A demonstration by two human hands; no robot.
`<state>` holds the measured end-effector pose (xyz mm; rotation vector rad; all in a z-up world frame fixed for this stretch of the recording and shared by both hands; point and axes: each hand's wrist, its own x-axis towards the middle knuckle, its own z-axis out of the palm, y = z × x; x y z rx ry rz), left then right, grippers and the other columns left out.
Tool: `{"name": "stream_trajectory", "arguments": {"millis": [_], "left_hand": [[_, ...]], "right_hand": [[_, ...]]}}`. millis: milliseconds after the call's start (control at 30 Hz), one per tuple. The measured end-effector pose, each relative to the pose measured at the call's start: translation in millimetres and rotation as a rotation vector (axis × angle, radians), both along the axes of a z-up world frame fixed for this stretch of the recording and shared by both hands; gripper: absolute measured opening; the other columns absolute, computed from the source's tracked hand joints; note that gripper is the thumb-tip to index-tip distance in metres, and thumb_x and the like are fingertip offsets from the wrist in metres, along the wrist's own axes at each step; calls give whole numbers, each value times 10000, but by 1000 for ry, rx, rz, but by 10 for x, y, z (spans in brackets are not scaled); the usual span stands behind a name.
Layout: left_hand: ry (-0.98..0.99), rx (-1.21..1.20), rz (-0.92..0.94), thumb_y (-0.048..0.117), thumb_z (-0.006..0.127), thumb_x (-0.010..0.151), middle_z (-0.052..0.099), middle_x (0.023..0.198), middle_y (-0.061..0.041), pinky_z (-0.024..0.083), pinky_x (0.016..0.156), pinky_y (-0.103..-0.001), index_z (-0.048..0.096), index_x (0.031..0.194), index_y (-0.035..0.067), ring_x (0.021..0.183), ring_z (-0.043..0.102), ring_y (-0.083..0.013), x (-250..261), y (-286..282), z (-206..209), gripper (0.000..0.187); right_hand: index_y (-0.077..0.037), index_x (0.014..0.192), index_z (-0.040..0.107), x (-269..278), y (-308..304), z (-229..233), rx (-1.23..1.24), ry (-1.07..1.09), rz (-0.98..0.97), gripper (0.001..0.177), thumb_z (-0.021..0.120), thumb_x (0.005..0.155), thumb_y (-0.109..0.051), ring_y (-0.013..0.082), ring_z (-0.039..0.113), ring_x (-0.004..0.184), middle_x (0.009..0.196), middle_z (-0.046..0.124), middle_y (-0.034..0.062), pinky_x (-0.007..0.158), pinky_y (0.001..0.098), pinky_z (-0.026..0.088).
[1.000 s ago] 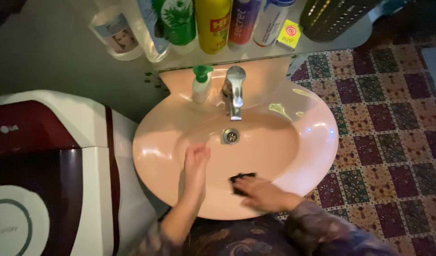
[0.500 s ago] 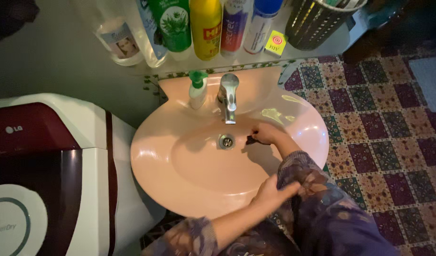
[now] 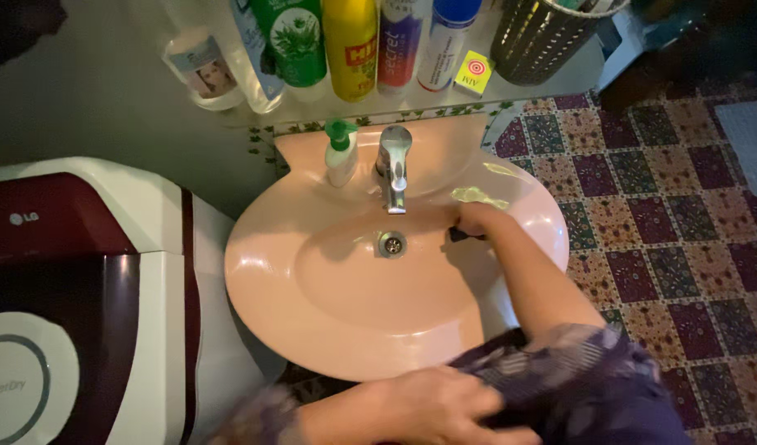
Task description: The person cleans a pink bathroom sink using a dark cloth and liquid soap. They scrub the basin, faucet, and surrounding areas, rinse the cloth under running water, and wipe the washing machine lid before placing the cloth on it.
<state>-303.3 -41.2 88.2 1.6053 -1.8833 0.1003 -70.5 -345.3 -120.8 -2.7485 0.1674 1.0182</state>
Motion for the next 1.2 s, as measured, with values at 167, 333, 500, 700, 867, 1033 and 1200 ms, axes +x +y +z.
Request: {"name": "stream_trajectory", "arguments": {"millis": [167,333,500,700,867,1033,1200], "left_hand": [[-340,87,368,192,559,944,512,1012,-14,469,758,-289,586,1527,114,841,510,-158,144,273,352,589],[-418,43,408,240,605,921,540,1022,-22,442,735,-290,716,1205,34,891,516,-170,380,134,547,369],[-28,-40,143,242,632,776,582,951,-75,504,884,-384,619,739,73,1021,595,-255,344,-77,610,174],[1524,62,235,220,655,822,598,898,-111,517,782,-418,609,831,40,880,604,-285,172,-664,159,186],[1861,-33,581,217,703,822,616,887,-140,520,693,-449,605,900,25,793,610,-309,258,-967,94,229],[409,-54,992,198,742,835,647,995,-185,517,764,-467,626,991,38,933,643,-376,306,-783,248,251],[644,-94,680,104,642,1010,647,1197,-195,526,1042,-461,626,1265,-39,1182,634,-389,34,-647,336,293]], "right_hand": [[-139,1122,777,62,-540,-148,91,5,196,329,706,836,-286,306,733,938,1046,785,138,806,425,558],[-126,1154,747,7,-332,-56,81,32,129,346,710,864,-310,318,725,966,1089,756,144,807,436,572],[-96,1159,742,-56,64,131,-18,85,128,353,693,909,-341,324,739,961,1103,759,153,793,438,593],[-136,1068,757,-61,507,218,27,116,287,245,577,921,-210,310,732,853,988,763,130,729,445,593],[-147,1055,768,-86,712,244,28,117,302,239,591,903,-199,298,724,858,983,762,115,738,436,579],[-162,1071,768,-72,750,181,36,112,291,245,603,895,-202,294,719,882,999,760,106,758,435,573],[-177,1088,768,-12,673,244,56,92,254,253,615,887,-204,290,714,906,1015,758,96,778,435,567]]}}
